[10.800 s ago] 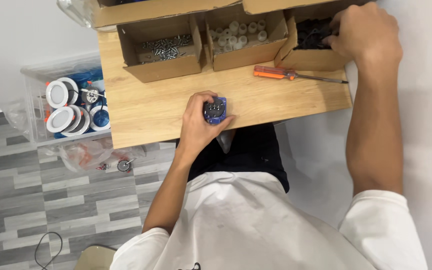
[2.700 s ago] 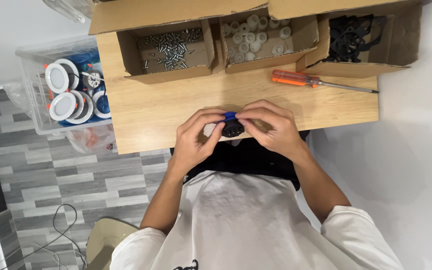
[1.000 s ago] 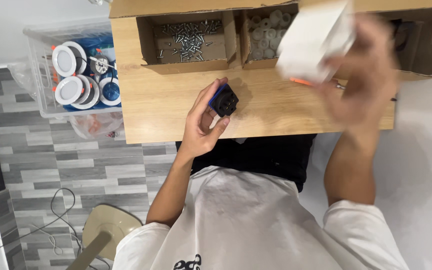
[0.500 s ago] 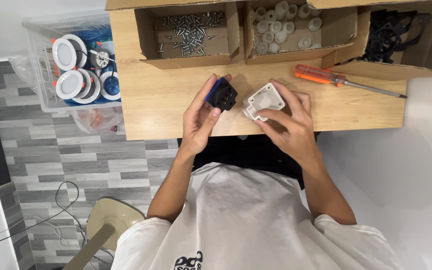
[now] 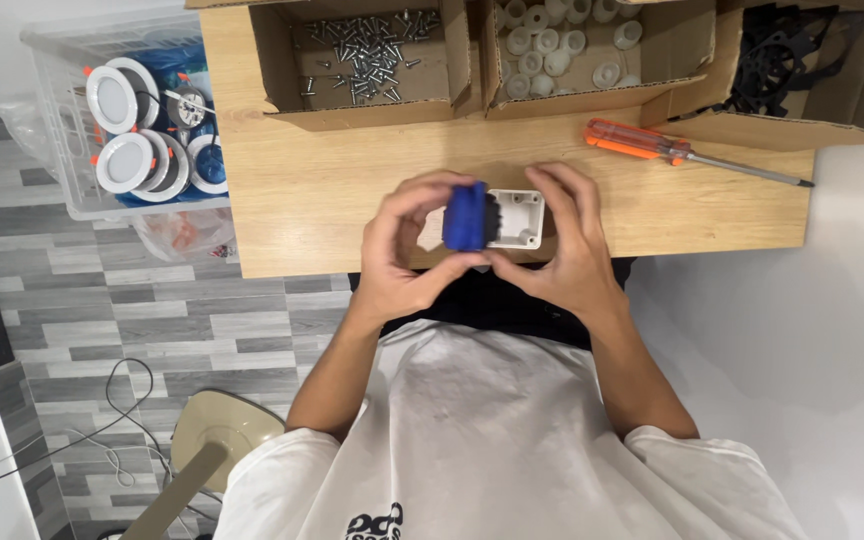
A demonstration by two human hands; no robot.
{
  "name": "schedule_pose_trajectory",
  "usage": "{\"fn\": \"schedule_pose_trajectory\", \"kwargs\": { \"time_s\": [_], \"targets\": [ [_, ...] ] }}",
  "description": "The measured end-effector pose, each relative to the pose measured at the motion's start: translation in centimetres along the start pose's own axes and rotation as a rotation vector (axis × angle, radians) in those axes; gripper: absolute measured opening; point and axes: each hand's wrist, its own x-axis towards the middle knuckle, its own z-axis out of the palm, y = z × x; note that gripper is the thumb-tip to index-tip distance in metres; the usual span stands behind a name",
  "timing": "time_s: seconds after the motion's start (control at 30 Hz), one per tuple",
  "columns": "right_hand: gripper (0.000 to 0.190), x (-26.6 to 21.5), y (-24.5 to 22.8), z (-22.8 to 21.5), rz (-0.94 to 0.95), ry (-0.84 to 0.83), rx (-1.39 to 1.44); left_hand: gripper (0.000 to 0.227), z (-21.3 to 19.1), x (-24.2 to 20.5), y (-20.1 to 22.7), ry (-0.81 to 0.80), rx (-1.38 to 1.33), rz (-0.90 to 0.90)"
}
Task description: The person assembles a blue electrical component into a white plastic housing. They insert a small white plastic piece into the blue component, then use a screwdriver to secure it with screws. The person repeats this process with a second component.
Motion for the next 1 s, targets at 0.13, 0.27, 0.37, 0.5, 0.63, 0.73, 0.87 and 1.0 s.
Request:
{"fn": "schedule_pose_trajectory", "kwargs": {
  "time_s": [0.13, 0.27, 0.37, 0.5, 0.63, 0.73, 0.87, 1.0],
  "targets": [
    [0.098, -0.1, 0.7, -0.5, 0.008, -0.079, 0.078, 0.057, 0.7, 2.3, 2.2, -0.122, 0.242, 0.070],
    [0.093, -0.3, 1.4, -0.5, -0.009, -0.080, 0.080, 0.044, 0.7, 2.9, 1.7, -0.207, 0.308, 0.086],
    [0.092, -0.4, 1.5, -0.5, -0.020, -0.073, 0.064, 0.042, 0.8, 3.3, 1.7, -0.282, 0.338, 0.080],
    [0.093, -0.4, 1.6, -0.4, -0.020, -0.055, 0.068, 0.039, 0.7, 3.9, 1.9, -0.365, 0.366, 0.082],
    [0.091, -0.2, 1.6, -0.3, -0.025, -0.046, 0.062, 0.036, 0.4, 4.2, 1.8, -0.414, 0.398, 0.071],
    [0.092, -0.3, 1.6, -0.2, -0.016, -0.036, 0.058, 0.038, 0.4, 4.5, 2.0, -0.429, 0.393, 0.053],
    [0.091, -0.1, 1.5, -0.3, -0.032, -0.024, 0.069, 0.039, 0.1, 4.4, 1.7, -0.460, 0.423, 0.042],
    [0.090, 0.1, 1.5, -0.3, -0.042, -0.023, 0.081, 0.038, 0.0, 4.6, 1.6, -0.482, 0.421, 0.034]
  ]
}}
